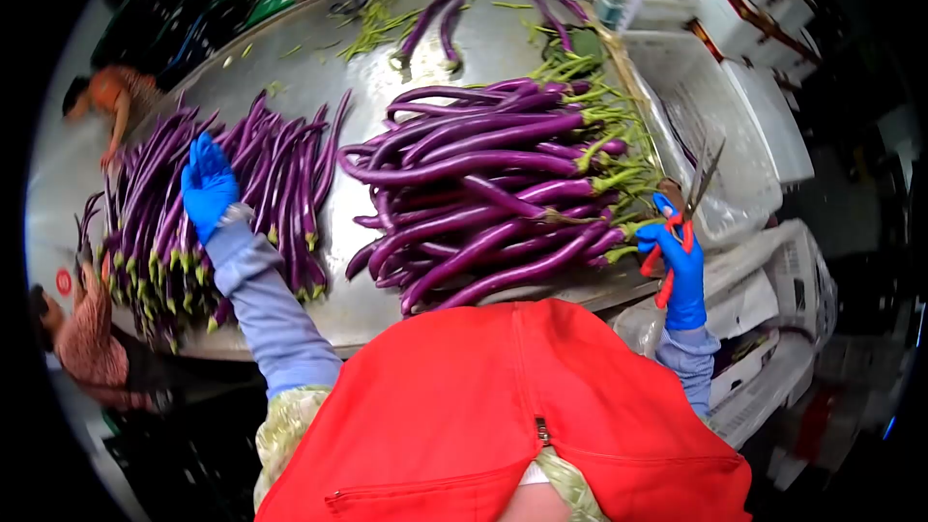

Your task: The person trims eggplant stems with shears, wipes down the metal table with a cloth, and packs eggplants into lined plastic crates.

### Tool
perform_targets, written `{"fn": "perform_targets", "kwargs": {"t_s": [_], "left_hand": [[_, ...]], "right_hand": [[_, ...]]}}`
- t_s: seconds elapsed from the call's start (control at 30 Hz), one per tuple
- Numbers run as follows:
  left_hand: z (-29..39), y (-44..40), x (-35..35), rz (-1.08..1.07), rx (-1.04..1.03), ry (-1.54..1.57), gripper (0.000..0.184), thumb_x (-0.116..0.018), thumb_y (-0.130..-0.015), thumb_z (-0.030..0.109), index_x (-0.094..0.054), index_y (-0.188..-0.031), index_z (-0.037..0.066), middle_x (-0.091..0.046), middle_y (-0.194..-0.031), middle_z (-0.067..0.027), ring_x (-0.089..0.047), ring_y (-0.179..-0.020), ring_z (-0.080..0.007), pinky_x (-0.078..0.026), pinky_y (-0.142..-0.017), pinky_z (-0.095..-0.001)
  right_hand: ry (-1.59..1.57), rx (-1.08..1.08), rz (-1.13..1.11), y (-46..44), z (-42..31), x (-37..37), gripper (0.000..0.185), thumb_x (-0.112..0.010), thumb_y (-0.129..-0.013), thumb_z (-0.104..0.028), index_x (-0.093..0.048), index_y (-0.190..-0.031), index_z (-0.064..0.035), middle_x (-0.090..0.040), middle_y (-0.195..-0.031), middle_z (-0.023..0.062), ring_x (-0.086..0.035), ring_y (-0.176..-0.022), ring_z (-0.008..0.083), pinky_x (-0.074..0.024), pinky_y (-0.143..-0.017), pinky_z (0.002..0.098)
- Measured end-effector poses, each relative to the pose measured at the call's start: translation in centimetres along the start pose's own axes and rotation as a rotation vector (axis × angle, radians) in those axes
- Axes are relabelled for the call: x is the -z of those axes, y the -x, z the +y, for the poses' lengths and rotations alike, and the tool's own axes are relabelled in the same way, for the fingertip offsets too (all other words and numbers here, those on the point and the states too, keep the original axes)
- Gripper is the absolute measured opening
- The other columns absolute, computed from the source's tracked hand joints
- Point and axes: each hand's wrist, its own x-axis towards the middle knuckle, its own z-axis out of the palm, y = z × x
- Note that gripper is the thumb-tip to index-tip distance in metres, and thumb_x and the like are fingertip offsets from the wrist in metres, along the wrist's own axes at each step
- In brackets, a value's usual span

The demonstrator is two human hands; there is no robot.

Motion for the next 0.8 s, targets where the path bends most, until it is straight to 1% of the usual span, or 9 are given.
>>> {"fn": "perform_targets", "kwargs": {"t_s": [0.07, 0.17, 0.2, 0.33, 0.47, 0.5, 0.6, 0.77, 0.8], "left_hand": [[-4.3, 5.2, -7.8, -0.43, 0.184, -0.113, 0.043, -0.038, -0.098, 0.017, -0.044, -0.136, -0.003, -0.047, -0.138, -0.0181, -0.05, -0.125, -0.0266, -0.035, -0.11, -0.0361], [-10.2, 15.5, -18.6, -1.148, 0.208, -0.733, 0.039, -0.054, -0.093, 0.01, -0.052, -0.13, 0.0, -0.056, -0.13, -0.0139, -0.054, -0.118, -0.0202, -0.038, -0.105, -0.0303], [-12.0, 18.5, -19.7, -1.169, 0.497, -0.798, 0.052, -0.059, -0.09, 0.013, -0.043, -0.137, -0.002, -0.056, -0.128, -0.0118, -0.054, -0.114, -0.0182, -0.041, -0.099, -0.0308], [-21.3, 20.4, -19.8, -1.757, -0.154, -1.374, 0.08, -0.071, -0.078, 0.037, -0.036, -0.142, 0.004, -0.054, -0.126, -0.0233, -0.056, -0.114, -0.0343, -0.042, -0.097, -0.039], [-21.0, 21.9, -23.1, -1.803, -0.098, -1.81, 0.081, -0.072, -0.078, 0.042, -0.038, -0.14, 0.002, -0.054, -0.124, -0.026, -0.054, -0.113, -0.0397, -0.042, -0.099, -0.0415], [-21.8, 21.5, -22.6, -1.824, -0.165, -1.806, 0.083, -0.076, -0.075, 0.037, -0.039, -0.14, 0.001, -0.057, -0.124, -0.023, -0.057, -0.111, -0.0349, -0.043, -0.098, -0.0391], [-24.6, 19.1, -20.6, -1.769, 0.109, -1.502, 0.083, -0.076, -0.073, 0.036, -0.039, -0.141, 0.006, -0.058, -0.124, -0.0215, -0.057, -0.115, -0.0333, -0.045, -0.096, -0.0385], [-24.2, 18.0, -19.9, -1.715, 0.303, -1.331, 0.055, -0.071, -0.079, 0.022, -0.054, -0.128, 0.003, -0.057, -0.126, -0.0178, -0.058, -0.112, -0.0314, -0.045, -0.096, -0.0363], [-23.6, 18.5, -20.2, -1.708, 0.12, -1.356, 0.052, -0.071, -0.079, 0.021, -0.056, -0.126, 0.004, -0.059, -0.12, -0.0184, -0.059, -0.108, -0.0322, -0.046, -0.093, -0.0365]], "right_hand": [[-0.003, -0.013, 0.014, -0.1, 0.0, 0.2, 0.03, -0.055, -0.09, -0.018, -0.061, -0.106, 0.0059, -0.062, -0.101, 0.0123, -0.06, -0.079, 0.0147, -0.0479, -0.079, 0.0289], [0.004, 0.063, -0.018, -0.4, 0.4, 0.5, 0.029, -0.057, -0.09, -0.023, -0.066, -0.099, 0.003, -0.05, -0.132, 0.0175, -0.058, -0.07, 0.0126, -0.0485, -0.079, 0.0308], [-0.046, -0.01, -0.028, -0.6, 0.0, 0.3, 0.03, -0.057, -0.091, -0.025, -0.066, -0.1, 0.0024, -0.048, -0.135, 0.0172, -0.057, -0.067, 0.0117, -0.0488, -0.078, 0.0321], [-0.037, -0.021, -0.009, -0.5, 0.5, 0.0, 0.032, -0.057, -0.091, -0.025, -0.063, -0.107, 0.0025, -0.053, -0.129, 0.0161, -0.058, -0.069, 0.0126, -0.0489, -0.076, 0.0306], [-0.076, -0.057, -0.068, -0.5, 1.5, 0.6, 0.053, -0.062, -0.089, -0.022, -0.046, -0.135, -0.0019, -0.065, -0.096, 0.0048, -0.06, -0.079, 0.0112, -0.0453, -0.062, 0.0229], [-0.098, -0.078, -0.052, -0.4, 1.2, 0.3, 0.055, -0.062, -0.09, -0.021, -0.044, -0.138, -0.0033, -0.065, -0.093, 0.0028, -0.059, -0.076, 0.0099, -0.0428, -0.058, 0.0212], [-0.127, -0.115, -0.089, -1.2, 1.8, 0.3, 0.057, -0.062, -0.089, -0.022, -0.042, -0.139, -0.0048, -0.063, -0.089, 0.0009, -0.057, -0.074, 0.0078, -0.0399, -0.055, 0.02], [-0.107, -0.127, -0.096, -1.6, 2.2, -0.2, 0.059, -0.065, -0.087, -0.025, -0.044, -0.139, -0.0069, -0.061, -0.086, -0.0005, -0.048, -0.062, 0.0042, -0.0358, -0.051, 0.0201], [-0.114, -0.126, -0.084, -1.6, 2.2, -0.3, 0.059, -0.065, -0.087, -0.025, -0.044, -0.139, -0.0067, -0.061, -0.086, -0.0005, -0.047, -0.061, 0.004, -0.0354, -0.05, 0.0202]]}}
